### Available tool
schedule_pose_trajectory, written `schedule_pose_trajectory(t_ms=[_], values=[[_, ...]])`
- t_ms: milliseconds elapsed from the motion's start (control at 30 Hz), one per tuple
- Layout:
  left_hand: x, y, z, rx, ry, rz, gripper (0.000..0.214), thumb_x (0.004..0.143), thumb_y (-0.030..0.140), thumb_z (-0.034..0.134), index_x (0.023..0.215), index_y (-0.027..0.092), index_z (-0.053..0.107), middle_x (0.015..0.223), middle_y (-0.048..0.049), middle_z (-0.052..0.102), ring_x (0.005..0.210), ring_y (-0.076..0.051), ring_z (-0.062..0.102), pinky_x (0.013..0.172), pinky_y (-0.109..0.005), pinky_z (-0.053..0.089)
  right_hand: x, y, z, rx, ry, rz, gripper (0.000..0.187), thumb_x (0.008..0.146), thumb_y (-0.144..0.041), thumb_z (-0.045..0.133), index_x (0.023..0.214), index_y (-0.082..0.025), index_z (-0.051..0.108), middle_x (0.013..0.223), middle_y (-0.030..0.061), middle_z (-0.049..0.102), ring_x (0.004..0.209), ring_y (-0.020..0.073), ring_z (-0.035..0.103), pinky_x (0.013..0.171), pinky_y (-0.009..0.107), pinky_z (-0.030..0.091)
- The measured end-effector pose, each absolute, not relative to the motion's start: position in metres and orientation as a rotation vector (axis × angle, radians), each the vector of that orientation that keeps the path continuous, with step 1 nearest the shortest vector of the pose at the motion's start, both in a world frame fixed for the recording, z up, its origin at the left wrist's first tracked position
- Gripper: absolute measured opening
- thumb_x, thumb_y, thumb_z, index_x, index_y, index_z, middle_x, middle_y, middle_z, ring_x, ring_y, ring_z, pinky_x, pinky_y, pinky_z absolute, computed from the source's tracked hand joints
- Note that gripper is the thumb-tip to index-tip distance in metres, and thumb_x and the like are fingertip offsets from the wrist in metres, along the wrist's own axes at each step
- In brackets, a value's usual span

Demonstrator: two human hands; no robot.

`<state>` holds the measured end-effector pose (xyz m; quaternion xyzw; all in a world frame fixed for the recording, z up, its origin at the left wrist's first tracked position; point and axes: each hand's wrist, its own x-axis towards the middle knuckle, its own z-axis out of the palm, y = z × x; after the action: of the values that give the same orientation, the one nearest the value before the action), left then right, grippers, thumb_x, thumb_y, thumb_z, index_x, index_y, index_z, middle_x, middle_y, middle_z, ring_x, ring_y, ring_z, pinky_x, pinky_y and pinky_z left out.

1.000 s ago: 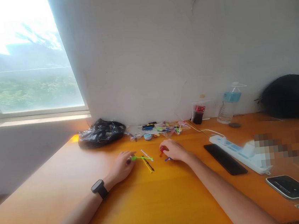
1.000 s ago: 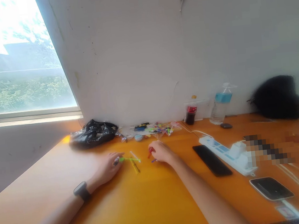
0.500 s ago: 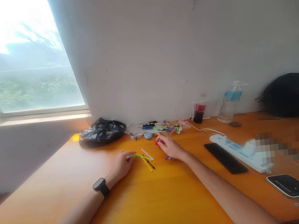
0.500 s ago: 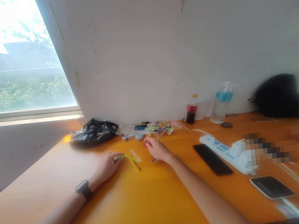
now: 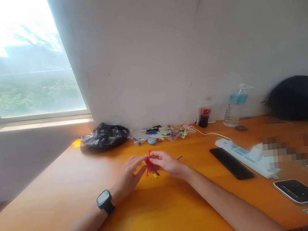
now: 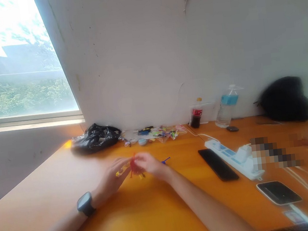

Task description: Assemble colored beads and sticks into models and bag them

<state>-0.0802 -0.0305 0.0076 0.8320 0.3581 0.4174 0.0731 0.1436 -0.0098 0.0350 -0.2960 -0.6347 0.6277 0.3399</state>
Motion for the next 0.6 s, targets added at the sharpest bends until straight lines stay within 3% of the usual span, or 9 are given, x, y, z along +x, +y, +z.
schedule_pose_trajectory(t_ms=[100,233,400,600], values=[[-0.08,-0.032,0.006,2.474,1.062,1.275,0.025,0.104,0.032,0.058,0.126,0.027,0.068,0.115,-0.008,0.075,0.104,-0.022,0.07,0.092,-0.037,0.06,0.135,-0.014,0.028,-0.751,-1.645,1.637,0.043,0.087,-0.059,0.073,0.094,-0.016,0.067,0.077,0.0009,0.067,0.067,0.0122,0.062,0.068,0.027,0.047],[-0.08,-0.034,0.003,2.448,1.063,1.337,0.024,0.101,0.028,0.062,0.125,0.026,0.068,0.119,-0.0073,0.075,0.103,-0.02,0.072,0.086,-0.031,0.06,0.128,-0.014,0.019,-0.847,-1.542,1.579,0.041,0.085,-0.052,0.072,0.104,-0.018,0.061,0.071,-0.0017,0.066,0.061,0.0129,0.06,0.062,0.027,0.045],[-0.078,-0.042,0.009,2.459,1.073,1.325,0.012,0.097,0.023,0.062,0.108,0.023,0.067,0.099,-0.0049,0.074,0.083,-0.016,0.069,0.065,-0.024,0.054,0.121,-0.018,0.016,-0.881,-1.457,1.476,0.026,0.081,-0.036,0.068,0.098,-0.019,0.056,0.071,-0.004,0.063,0.057,0.0116,0.055,0.055,0.025,0.042],[-0.078,-0.048,0.022,2.543,0.932,1.22,0.018,0.095,0.017,0.058,0.11,0.022,0.067,0.099,-0.007,0.07,0.086,-0.017,0.067,0.065,-0.024,0.053,0.119,-0.024,0.019,-0.758,-1.564,1.409,0.022,0.083,-0.033,0.068,0.098,-0.017,0.061,0.073,-0.003,0.063,0.06,0.011,0.055,0.057,0.026,0.043]])
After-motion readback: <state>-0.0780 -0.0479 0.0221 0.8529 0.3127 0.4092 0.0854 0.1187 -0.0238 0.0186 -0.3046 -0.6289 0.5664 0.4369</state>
